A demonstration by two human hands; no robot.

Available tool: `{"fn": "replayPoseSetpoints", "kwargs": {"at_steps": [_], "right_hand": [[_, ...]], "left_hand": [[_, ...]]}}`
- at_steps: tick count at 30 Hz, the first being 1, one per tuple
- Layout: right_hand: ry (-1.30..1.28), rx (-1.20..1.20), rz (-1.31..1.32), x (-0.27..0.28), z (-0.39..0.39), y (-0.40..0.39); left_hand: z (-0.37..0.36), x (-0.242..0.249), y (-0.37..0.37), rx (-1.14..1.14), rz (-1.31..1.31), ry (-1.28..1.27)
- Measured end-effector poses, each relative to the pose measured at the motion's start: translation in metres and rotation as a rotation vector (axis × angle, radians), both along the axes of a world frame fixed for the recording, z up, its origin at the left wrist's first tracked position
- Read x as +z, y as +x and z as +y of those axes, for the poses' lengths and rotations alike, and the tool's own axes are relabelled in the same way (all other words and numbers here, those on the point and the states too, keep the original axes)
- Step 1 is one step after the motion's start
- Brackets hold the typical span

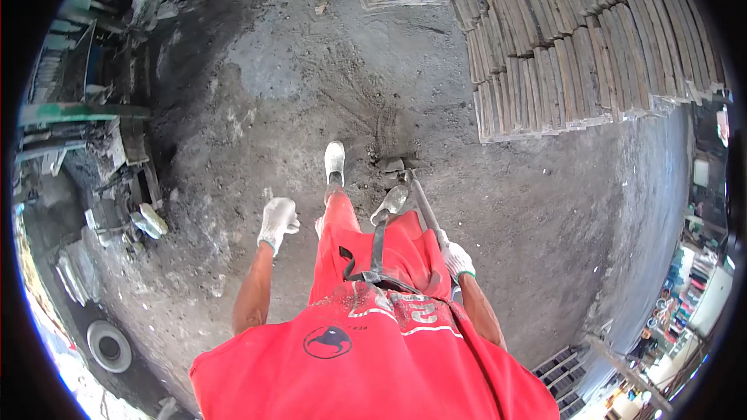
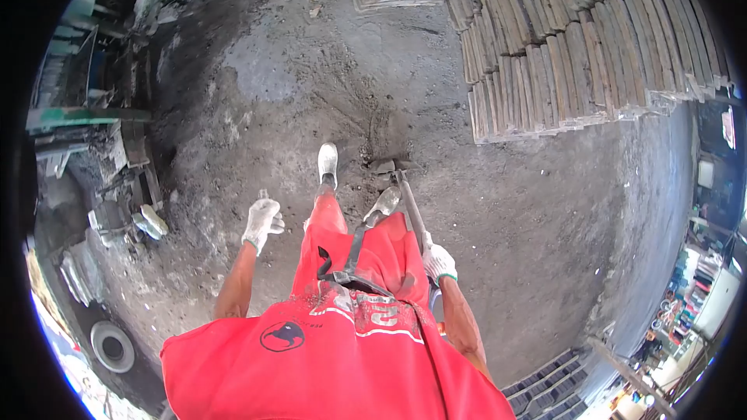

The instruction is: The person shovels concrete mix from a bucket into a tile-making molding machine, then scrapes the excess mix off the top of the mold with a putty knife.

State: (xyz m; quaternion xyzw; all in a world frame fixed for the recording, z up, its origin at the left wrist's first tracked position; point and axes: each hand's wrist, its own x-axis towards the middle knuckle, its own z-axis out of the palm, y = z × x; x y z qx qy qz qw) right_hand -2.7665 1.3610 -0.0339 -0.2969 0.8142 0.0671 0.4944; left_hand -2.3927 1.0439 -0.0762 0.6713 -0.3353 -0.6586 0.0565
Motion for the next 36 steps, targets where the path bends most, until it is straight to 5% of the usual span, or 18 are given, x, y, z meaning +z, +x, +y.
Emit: {"fn": "replayPoseSetpoints", "kwargs": {"at_steps": [2,5,8,14,20,29,36], "right_hand": [[-0.054,-0.007,-0.019,-0.028,0.033,-0.009],[-0.048,0.034,-0.050,0.029,-0.003,-0.010],[-0.189,0.176,0.041,-0.027,0.004,-0.016],[-0.207,0.332,0.135,-0.055,-0.064,0.010],[0.004,0.276,0.044,-0.036,-0.009,0.047],[-0.053,0.375,0.098,-0.008,0.064,0.056],[-0.009,0.098,0.029,0.033,0.095,0.021]], "left_hand": [[0.049,0.003,0.000,0.004,-0.031,0.046],[0.114,0.007,0.018,0.026,-0.034,0.116],[0.145,0.018,0.031,0.039,-0.059,0.141],[0.125,0.028,0.064,0.020,-0.067,0.045],[0.100,0.017,0.111,0.164,-0.084,0.036],[0.154,0.001,0.122,0.177,-0.060,0.086],[0.213,0.003,0.072,0.150,-0.061,0.093]]}}
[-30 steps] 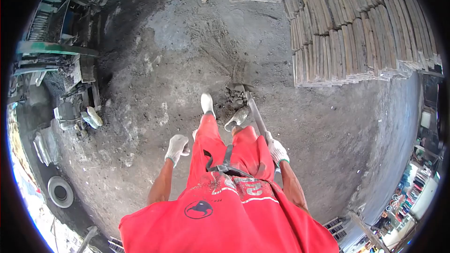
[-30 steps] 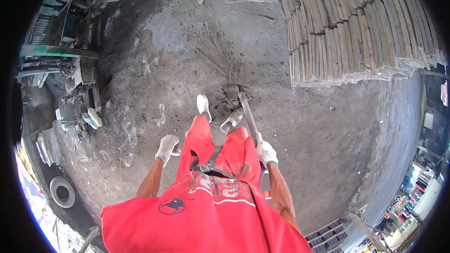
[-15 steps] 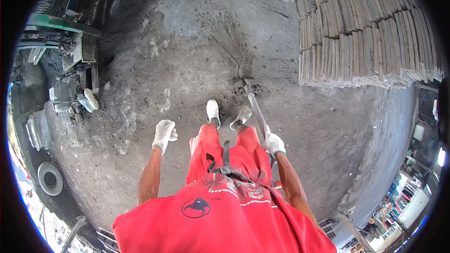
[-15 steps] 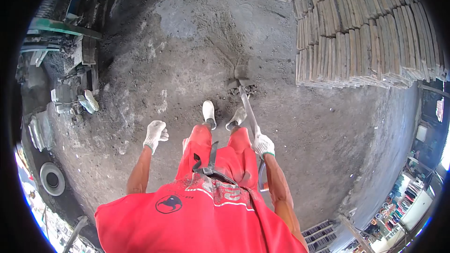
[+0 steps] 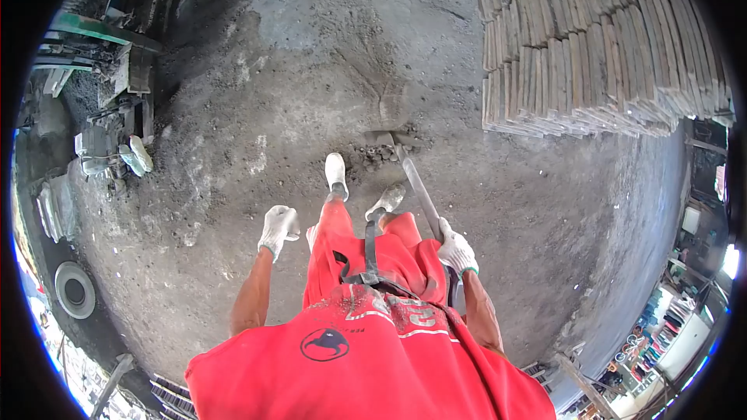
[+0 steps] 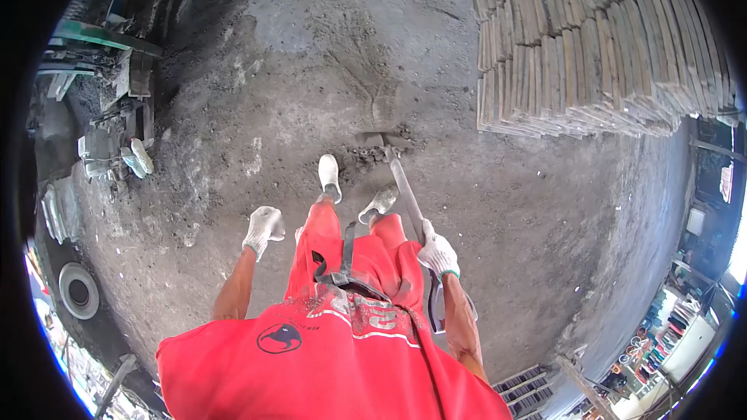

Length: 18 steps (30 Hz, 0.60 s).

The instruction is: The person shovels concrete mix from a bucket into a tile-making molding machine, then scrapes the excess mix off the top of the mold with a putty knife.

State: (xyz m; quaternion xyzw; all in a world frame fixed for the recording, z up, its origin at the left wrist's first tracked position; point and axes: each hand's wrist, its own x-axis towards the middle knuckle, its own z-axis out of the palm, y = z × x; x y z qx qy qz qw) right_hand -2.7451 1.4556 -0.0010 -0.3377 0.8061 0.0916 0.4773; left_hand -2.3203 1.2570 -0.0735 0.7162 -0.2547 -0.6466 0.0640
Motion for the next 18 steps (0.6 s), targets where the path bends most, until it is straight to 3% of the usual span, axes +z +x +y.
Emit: {"fn": "replayPoseSetpoints", "kwargs": {"at_steps": [5,7,9,13,14,17,18], "right_hand": [[-0.084,0.058,0.104,-0.032,-0.008,-0.051],[-0.213,-0.001,0.075,-0.070,-0.014,-0.075],[-0.169,-0.121,-0.037,-0.078,-0.041,-0.089],[-0.126,0.099,0.096,-0.113,-0.032,-0.098],[-0.063,0.045,0.043,-0.097,-0.027,-0.092],[-0.220,0.096,0.060,-0.096,0.017,-0.075],[-0.072,0.092,0.013,-0.069,0.013,-0.067]], "left_hand": [[0.047,-0.006,-0.043,-0.004,0.054,-0.007],[0.066,0.000,-0.053,0.012,0.101,-0.001],[0.088,0.009,-0.057,0.017,0.106,-0.005],[0.123,0.021,-0.054,0.007,0.043,0.013],[0.130,0.014,-0.044,0.005,0.078,0.031],[0.140,0.016,-0.033,0.055,0.034,0.057],[0.139,0.019,-0.028,0.063,0.021,0.058]]}}
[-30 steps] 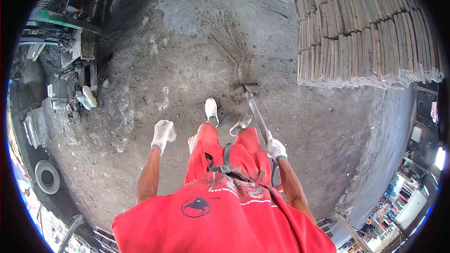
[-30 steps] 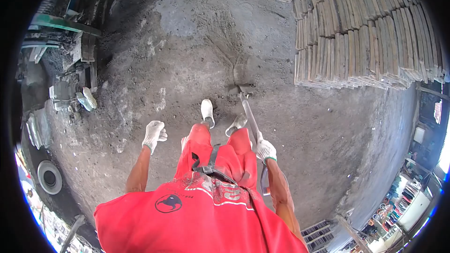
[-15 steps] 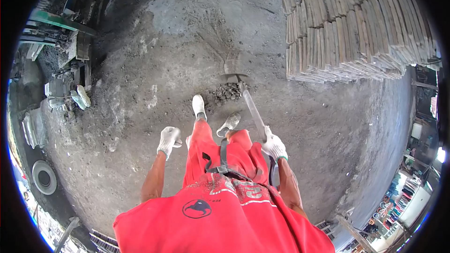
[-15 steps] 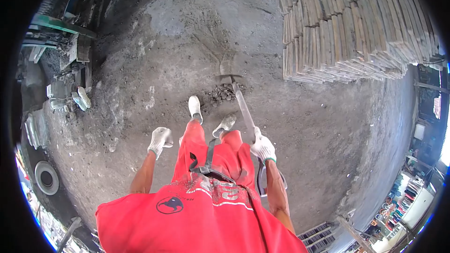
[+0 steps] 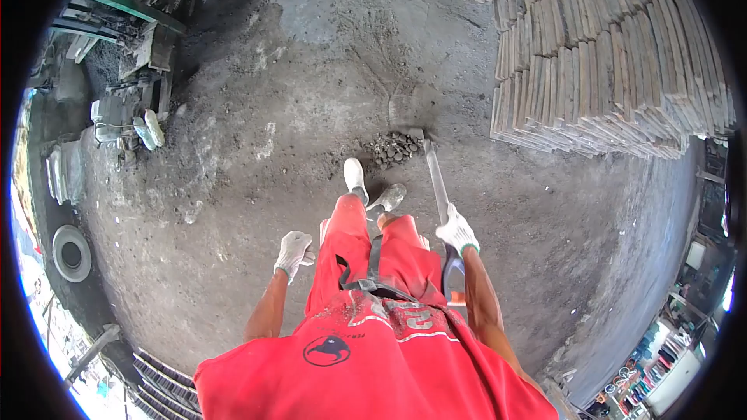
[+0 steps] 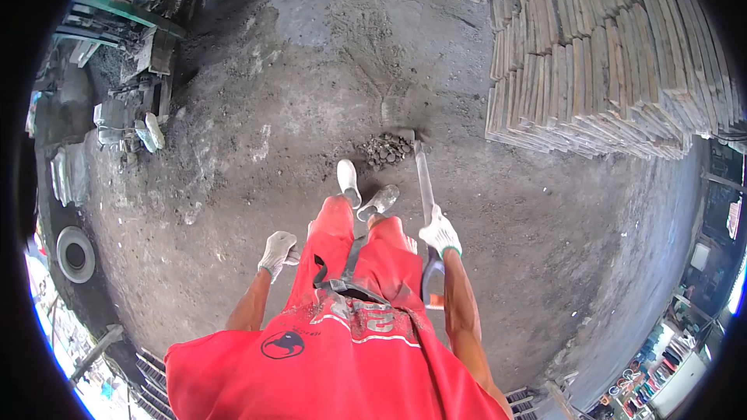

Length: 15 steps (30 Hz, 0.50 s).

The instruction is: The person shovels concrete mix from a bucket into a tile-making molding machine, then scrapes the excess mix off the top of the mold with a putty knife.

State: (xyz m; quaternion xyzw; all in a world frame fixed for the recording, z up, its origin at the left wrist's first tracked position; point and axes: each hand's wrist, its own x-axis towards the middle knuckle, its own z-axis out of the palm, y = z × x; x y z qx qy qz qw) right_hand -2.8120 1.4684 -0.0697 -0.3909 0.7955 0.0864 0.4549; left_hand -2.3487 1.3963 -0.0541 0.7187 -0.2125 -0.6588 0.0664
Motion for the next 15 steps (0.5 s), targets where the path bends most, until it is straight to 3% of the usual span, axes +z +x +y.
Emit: {"fn": "replayPoseSetpoints", "kwargs": {"at_steps": [1,3,5,9,15], "right_hand": [[0.148,-0.008,-0.035,0.024,-0.003,0.006],[0.192,-0.056,-0.081,0.024,0.019,0.013],[0.153,0.009,-0.004,0.022,0.029,0.030],[0.154,0.059,-0.027,0.044,0.008,0.044],[0.047,0.072,-0.043,0.030,-0.010,0.038]], "left_hand": [[-0.003,0.002,0.001,0.003,-0.008,0.000],[-0.014,-0.005,0.003,-0.024,0.012,-0.020],[-0.022,-0.020,0.012,-0.064,0.048,-0.046],[-0.063,-0.011,0.009,0.029,0.045,-0.077],[-0.085,-0.007,0.027,0.083,-0.004,-0.141]]}}
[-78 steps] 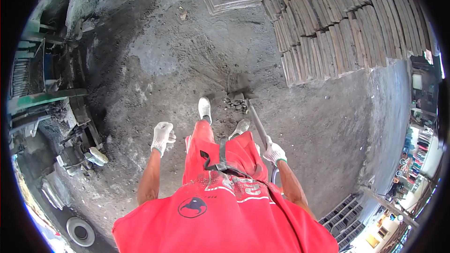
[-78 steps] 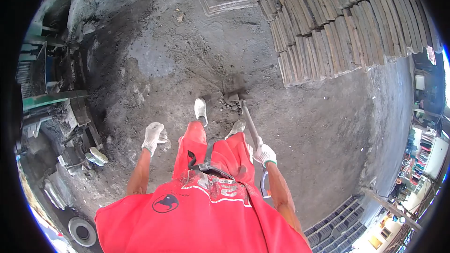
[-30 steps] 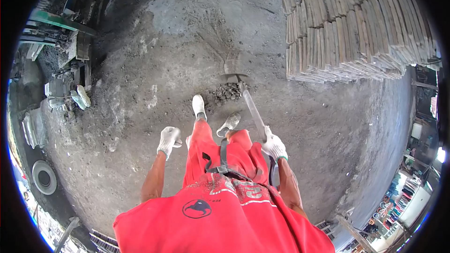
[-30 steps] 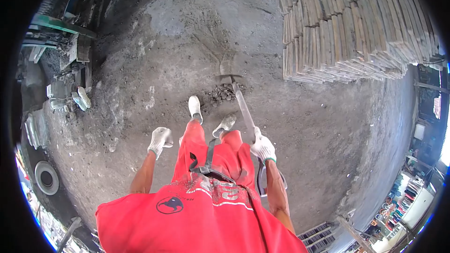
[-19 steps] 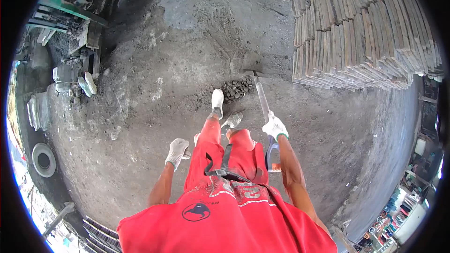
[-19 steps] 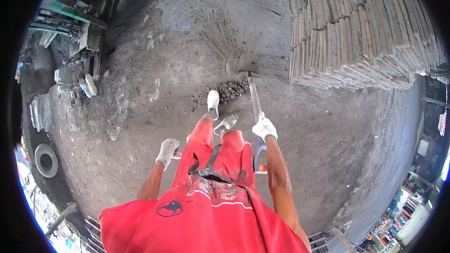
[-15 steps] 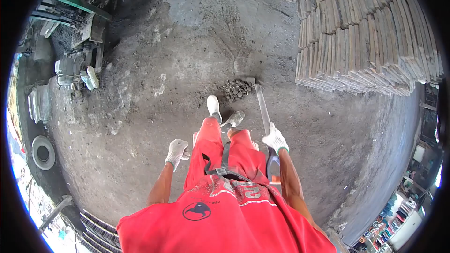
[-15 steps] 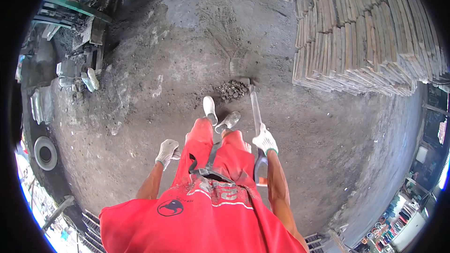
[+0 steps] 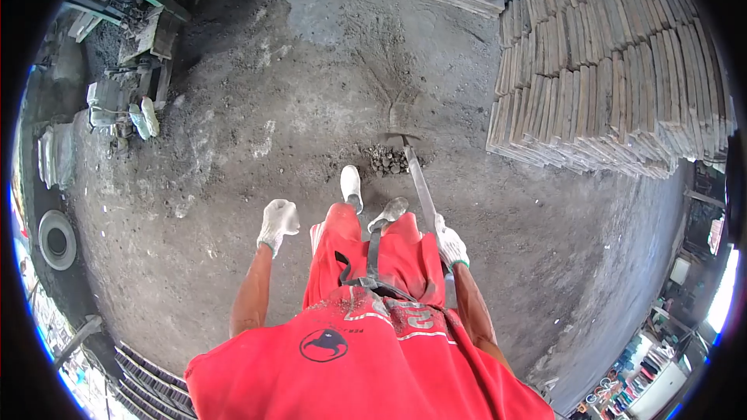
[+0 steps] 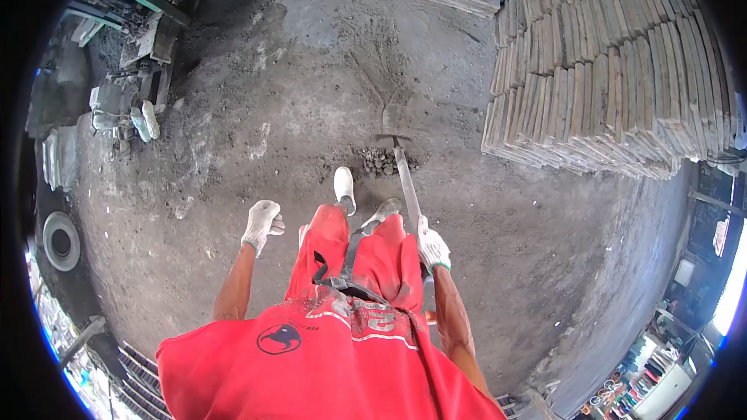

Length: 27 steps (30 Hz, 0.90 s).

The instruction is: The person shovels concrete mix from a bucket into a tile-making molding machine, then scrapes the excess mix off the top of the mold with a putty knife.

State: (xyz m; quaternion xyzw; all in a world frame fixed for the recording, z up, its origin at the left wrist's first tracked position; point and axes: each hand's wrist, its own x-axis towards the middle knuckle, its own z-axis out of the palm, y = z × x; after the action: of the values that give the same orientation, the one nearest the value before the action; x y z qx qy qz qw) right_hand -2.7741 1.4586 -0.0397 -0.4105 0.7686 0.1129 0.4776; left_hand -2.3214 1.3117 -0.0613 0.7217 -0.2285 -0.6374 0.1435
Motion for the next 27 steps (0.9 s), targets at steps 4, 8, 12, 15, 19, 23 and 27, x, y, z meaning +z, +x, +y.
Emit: {"fn": "replayPoseSetpoints", "kwargs": {"at_steps": [4,8,12,15,19,23,27], "right_hand": [[-0.153,0.291,0.092,-0.047,-0.013,-0.011],[-0.045,0.325,0.056,-0.046,0.010,-0.023],[-0.078,0.359,0.094,-0.028,0.050,-0.032],[-0.036,0.453,0.084,-0.013,0.038,-0.045],[-0.108,0.546,0.082,0.002,0.024,-0.060],[-0.103,0.535,0.038,0.042,0.007,-0.051],[-0.053,0.531,-0.044,0.093,-0.036,-0.021]], "left_hand": [[0.023,0.015,-0.002,0.053,-0.050,-0.019],[0.073,0.018,-0.016,0.092,-0.071,0.015],[0.134,0.013,-0.039,0.106,-0.052,0.087],[0.167,0.012,-0.049,0.078,-0.026,0.118],[0.161,0.020,-0.065,0.115,-0.050,0.082],[0.132,0.003,-0.086,0.062,0.017,-0.009],[0.080,-0.009,-0.146,0.029,0.184,-0.067]]}}
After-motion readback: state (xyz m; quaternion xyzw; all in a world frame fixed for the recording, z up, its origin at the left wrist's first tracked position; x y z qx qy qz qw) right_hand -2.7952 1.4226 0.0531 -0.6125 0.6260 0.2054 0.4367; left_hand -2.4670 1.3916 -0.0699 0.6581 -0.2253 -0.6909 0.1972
